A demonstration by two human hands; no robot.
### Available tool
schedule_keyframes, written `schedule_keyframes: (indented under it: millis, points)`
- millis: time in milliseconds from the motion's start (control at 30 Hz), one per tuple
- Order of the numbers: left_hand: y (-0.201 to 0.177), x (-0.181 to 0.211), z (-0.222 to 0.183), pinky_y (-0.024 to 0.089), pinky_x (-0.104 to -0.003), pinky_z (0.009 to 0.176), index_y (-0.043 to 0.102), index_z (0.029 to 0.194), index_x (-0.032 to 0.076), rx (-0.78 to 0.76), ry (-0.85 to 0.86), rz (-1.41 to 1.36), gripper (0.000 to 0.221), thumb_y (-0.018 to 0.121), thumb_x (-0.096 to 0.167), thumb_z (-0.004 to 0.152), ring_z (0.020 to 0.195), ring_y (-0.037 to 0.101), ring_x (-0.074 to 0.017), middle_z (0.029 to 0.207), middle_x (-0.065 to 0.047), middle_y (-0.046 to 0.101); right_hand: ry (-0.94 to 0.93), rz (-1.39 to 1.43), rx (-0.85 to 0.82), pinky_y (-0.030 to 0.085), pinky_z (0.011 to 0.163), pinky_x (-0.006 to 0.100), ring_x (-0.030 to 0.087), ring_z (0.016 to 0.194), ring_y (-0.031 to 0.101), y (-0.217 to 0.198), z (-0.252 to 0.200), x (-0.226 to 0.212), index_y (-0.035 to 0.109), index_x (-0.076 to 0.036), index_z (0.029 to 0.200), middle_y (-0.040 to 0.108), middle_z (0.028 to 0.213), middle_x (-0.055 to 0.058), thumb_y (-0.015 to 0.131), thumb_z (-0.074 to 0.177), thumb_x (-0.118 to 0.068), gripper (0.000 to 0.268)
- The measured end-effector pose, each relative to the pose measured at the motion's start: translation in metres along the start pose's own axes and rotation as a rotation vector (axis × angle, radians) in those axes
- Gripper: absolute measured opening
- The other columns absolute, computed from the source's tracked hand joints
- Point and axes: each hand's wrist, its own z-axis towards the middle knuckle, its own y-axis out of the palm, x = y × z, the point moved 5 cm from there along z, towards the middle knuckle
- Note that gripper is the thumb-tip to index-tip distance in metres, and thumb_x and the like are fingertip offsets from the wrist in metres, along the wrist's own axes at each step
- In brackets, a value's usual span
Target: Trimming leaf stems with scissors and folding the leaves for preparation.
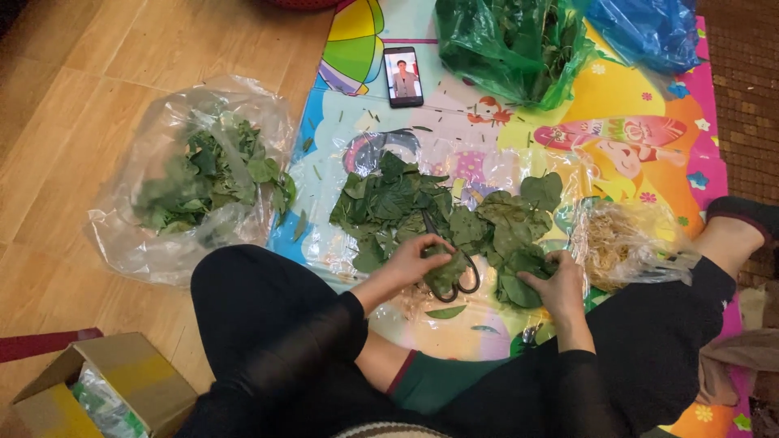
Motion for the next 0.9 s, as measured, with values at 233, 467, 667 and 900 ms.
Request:
schedule_keyframes:
  millis: [233,467,667,900]
  points:
    - [-0.048,0.003,0.009,0.062,-0.044,0.077,0.07,0.114,0.006,-0.044,-0.221,0.026,0.022,0.072,0.011,0.093,0.099,0.069,-0.0342,0.123,-0.021,0.065,-0.041,0.054,0.021,0.045,0.097,0.057,0.045,0.117,0.054,-0.011,-0.014,-0.028,0.057,-0.009,0.105,0.061,0.111,0.019,0.095,0.063,-0.026,0.059]
    - [-0.075,0.007,0.024,0.047,-0.04,0.101,0.076,0.11,0.014,-0.01,-0.01,0.149,0.02,0.076,0.019,0.091,0.113,0.064,-0.0245,0.109,-0.01,0.074,-0.004,0.02,-0.038,0.045,0.099,0.059,0.046,0.12,0.053,-0.011,-0.014,-0.03,0.052,-0.011,0.108,0.06,0.113,0.019,0.094,0.065,-0.028,0.062]
    - [-0.08,0.007,0.025,0.048,-0.043,0.1,0.075,0.113,0.016,-0.011,-0.09,0.105,0.02,0.074,0.021,0.094,0.113,0.064,-0.0274,0.11,-0.01,0.073,0.077,0.063,-0.093,0.043,0.096,0.066,0.054,0.12,0.054,-0.02,-0.023,-0.054,0.047,-0.006,0.116,0.059,0.116,0.03,0.09,0.074,-0.025,0.064]
    - [-0.079,0.035,0.027,0.05,-0.037,0.098,0.075,0.112,0.013,-0.028,-0.025,-0.022,0.021,0.076,0.017,0.091,0.108,0.062,-0.0173,0.109,-0.011,0.072,0.168,0.226,-0.004,0.05,0.082,0.051,0.04,0.101,0.062,-0.049,-0.054,-0.093,0.049,-0.004,0.119,0.064,0.108,0.025,0.097,0.064,-0.022,0.076]
